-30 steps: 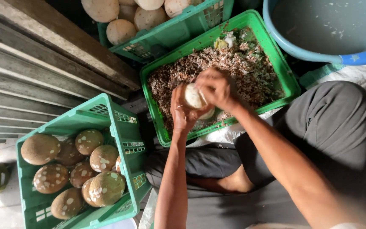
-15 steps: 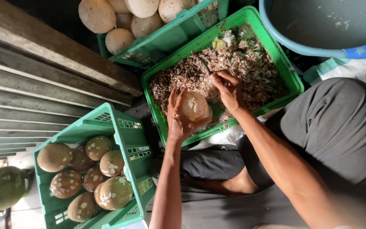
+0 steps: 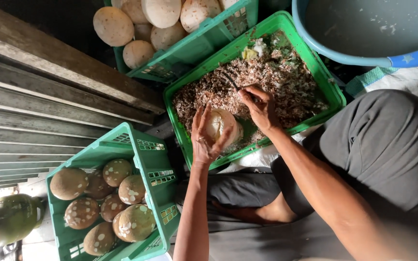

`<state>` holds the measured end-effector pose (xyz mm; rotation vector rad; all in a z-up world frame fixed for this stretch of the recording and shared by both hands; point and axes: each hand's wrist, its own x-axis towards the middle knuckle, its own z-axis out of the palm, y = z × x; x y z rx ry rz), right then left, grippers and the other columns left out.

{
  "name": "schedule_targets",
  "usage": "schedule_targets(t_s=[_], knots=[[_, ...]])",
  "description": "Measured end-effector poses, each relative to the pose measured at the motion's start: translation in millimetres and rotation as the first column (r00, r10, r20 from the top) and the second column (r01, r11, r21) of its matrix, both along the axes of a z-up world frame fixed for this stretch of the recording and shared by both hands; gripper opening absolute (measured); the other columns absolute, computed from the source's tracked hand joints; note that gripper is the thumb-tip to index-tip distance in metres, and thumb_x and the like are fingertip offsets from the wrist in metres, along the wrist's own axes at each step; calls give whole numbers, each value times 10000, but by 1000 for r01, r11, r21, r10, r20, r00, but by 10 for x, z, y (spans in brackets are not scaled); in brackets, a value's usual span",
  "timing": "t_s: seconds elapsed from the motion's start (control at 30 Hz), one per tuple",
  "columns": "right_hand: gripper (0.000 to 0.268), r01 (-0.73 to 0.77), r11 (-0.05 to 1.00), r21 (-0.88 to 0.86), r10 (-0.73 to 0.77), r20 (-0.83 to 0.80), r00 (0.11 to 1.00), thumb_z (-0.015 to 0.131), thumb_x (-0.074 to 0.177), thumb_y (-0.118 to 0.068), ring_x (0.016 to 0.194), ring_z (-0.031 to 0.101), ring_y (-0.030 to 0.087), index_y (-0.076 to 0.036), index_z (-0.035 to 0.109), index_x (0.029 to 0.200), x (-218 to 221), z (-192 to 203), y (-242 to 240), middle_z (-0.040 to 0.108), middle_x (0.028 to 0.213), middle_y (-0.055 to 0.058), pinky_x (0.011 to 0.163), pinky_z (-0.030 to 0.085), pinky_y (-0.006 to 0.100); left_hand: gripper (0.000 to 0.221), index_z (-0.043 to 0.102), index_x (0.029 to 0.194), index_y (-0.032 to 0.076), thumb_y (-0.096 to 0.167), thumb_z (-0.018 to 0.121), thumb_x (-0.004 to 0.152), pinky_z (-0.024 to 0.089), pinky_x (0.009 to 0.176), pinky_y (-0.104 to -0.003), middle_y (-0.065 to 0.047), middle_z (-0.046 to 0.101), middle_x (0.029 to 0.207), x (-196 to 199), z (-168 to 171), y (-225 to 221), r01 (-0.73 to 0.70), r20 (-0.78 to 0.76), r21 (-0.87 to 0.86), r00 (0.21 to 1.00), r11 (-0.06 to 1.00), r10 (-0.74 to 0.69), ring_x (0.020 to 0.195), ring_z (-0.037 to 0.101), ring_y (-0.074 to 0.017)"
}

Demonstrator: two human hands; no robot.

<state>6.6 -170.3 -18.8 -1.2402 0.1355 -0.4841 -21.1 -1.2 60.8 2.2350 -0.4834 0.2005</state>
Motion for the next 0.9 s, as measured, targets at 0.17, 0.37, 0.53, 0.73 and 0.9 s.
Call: schedule_targets(t_s=[0.17,0.37,0.53,0.73,0.9], knots=[[91,-49,998,-40,49,3,999,724,989,-93,867,651,185,-4,717,1009,2,-39,25,690,898,132,778,562,353,734,568,1439,196,522,772,814,427,1097,-581,-260,510,1434,28,-102,128,25,-125,-83,992,996,-35,1315,503,-511],[79,-112,991,-74,112,6,994,707,995,-79,838,678,237,-6,726,1019,17,-133,74,691,906,159,759,575,369,555,648,1356,176,444,744,880,445,1095,-540,-213,566,1400,17,-155,110,21,-85,-140,996,990,-34,1293,550,-455],[98,-115,992,-61,116,12,993,732,977,-90,805,672,214,8,728,982,3,-59,122,690,877,153,726,567,343,602,603,1392,121,450,720,902,428,1107,-534,-228,576,1377,20,-205,129,-11,-107,-233,994,972,-14,1296,553,-435],[109,-121,989,-90,122,1,993,725,986,-111,831,677,194,-2,724,977,8,-128,132,697,901,139,720,567,330,553,649,1332,127,476,671,903,436,1101,-544,-204,587,1375,1,-85,137,66,-47,-109,996,992,-72,1322,535,-439],[120,-126,991,-52,126,-15,992,720,992,-126,834,677,200,-7,736,996,-11,-57,87,709,925,152,719,575,327,589,631,1373,145,525,609,923,440,1090,-536,-237,561,1374,-28,-267,152,-37,56,-60,998,998,40,1306,536,-460]])
